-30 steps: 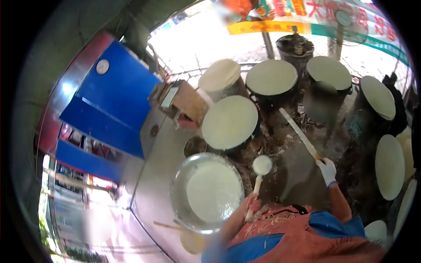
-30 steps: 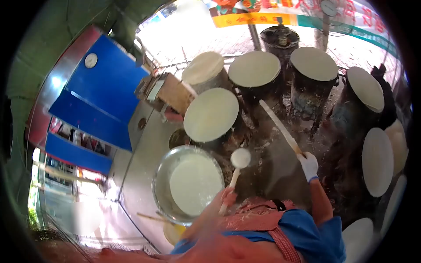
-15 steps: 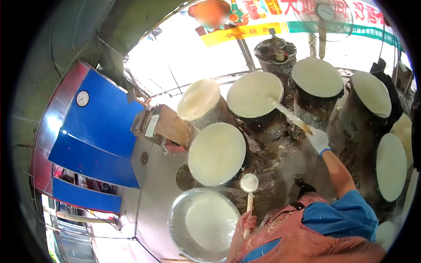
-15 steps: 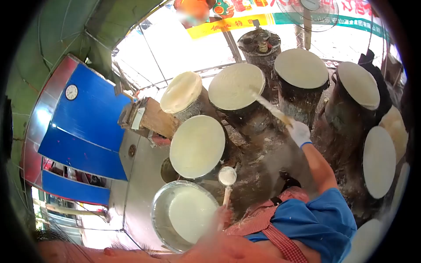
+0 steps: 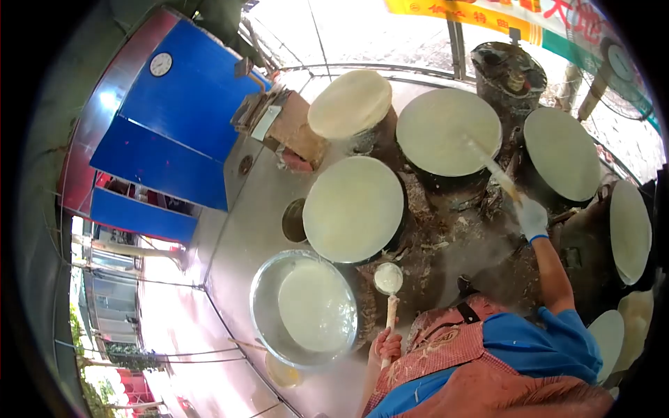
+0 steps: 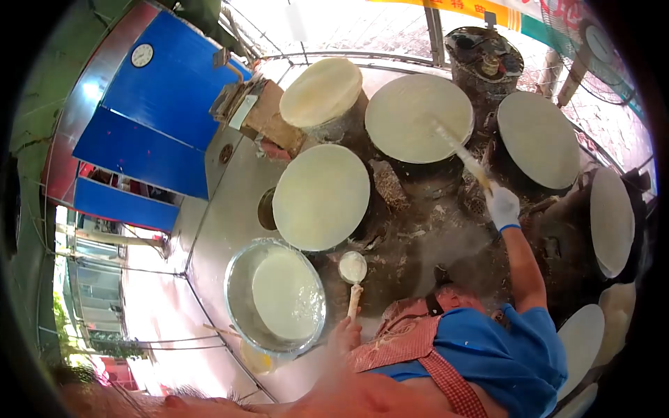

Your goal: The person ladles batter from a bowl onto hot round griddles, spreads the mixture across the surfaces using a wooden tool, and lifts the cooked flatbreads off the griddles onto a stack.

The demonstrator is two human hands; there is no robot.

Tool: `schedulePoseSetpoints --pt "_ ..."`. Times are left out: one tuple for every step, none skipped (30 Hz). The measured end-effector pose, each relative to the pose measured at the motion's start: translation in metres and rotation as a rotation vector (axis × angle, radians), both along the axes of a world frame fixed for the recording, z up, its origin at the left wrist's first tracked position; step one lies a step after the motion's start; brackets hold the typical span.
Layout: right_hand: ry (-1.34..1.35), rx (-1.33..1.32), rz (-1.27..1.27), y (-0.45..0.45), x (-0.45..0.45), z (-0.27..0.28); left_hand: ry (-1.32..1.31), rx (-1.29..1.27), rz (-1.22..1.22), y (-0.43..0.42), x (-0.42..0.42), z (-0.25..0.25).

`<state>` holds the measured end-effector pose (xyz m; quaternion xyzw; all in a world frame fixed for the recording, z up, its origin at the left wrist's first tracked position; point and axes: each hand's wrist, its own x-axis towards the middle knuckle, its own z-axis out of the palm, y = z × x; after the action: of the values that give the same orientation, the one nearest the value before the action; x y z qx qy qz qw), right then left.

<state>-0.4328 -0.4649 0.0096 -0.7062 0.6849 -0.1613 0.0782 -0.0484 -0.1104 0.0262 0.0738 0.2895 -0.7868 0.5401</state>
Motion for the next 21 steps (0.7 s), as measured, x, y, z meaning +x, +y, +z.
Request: schedulePoseSetpoints --pt "0.058 0.017 -0.031 0.001 -0.003 0.003 0.012 -0.018 -0.008 0.016 0.010 -0.024" --pt "0.117 0.032 -0.043 -0.001 -0.004 0.006 -0.057 0.029 0.057 0.026 0.008 -0.019" --pt "0.079 -0.002 -0.051 -0.003 -0.006 -0.003 -0.049 0.006 0.062 0.041 0.010 -0.027" --pt "0.035 -0.032 -0.049 -0.004 -0.007 -0.016 -0.048 -0.016 0.078 0.058 0.019 -0.045" --pt "-0.018 0.029 -0.061 -0.004 -0.004 -0.020 -0.048 -0.042 0.093 0.073 0.025 -0.053" --pt "-0.066 0.086 -0.082 0.001 0.005 -0.018 0.063 -0.031 0.154 0.084 0.028 -0.043" --pt "-0.123 0.072 -0.078 0.014 0.023 -0.013 0.053 0.006 0.182 0.099 0.036 -0.036" --pt "-0.183 0.059 -0.085 0.031 0.040 -0.014 0.044 0.043 0.200 0.117 0.045 -0.035" --pt "-0.246 0.092 -0.039 0.051 0.062 -0.015 0.109 0.034 0.217 0.137 0.057 -0.036" --pt "-0.330 0.115 0.036 0.077 0.089 -0.016 0.173 0.028 0.224 0.160 0.071 -0.036" --pt "-0.404 0.089 0.134 0.104 0.120 -0.024 0.083 0.057 0.180 0.182 0.089 -0.040" --pt "-0.468 0.067 0.232 0.131 0.153 -0.037 -0.006 0.085 0.131 0.203 0.107 -0.044" --pt "-0.554 0.204 0.302 0.155 0.192 -0.044 -0.241 0.143 0.045 0.227 0.132 -0.067" --pt "-0.632 0.356 0.367 0.185 0.230 -0.045 -0.468 0.212 -0.042 0.251 0.148 -0.081" --pt "-0.678 0.442 0.443 0.209 0.270 -0.046 -0.587 0.346 -0.058 0.269 0.169 -0.100" --pt "-0.728 0.528 0.523 0.222 0.307 -0.044 -0.710 0.482 -0.072 0.272 0.189 -0.103" --pt "-0.710 0.543 0.538 0.230 0.340 -0.064 -1.168 0.523 -0.129 0.259 0.192 -0.071" --pt "-0.693 0.569 0.553 0.239 0.371 -0.084 -1.622 0.567 -0.204 0.245 0.195 -0.039" --pt "-0.678 0.578 0.578 0.244 0.401 -0.097 -1.808 0.601 -0.320 0.249 0.211 -0.048" --pt "-0.668 0.581 0.610 0.245 0.430 -0.106 -1.992 0.632 -0.443 0.255 0.227 -0.070" --pt "-0.546 0.509 0.647 0.245 0.454 -0.112 -2.287 0.584 -0.477 0.268 0.244 -0.111"
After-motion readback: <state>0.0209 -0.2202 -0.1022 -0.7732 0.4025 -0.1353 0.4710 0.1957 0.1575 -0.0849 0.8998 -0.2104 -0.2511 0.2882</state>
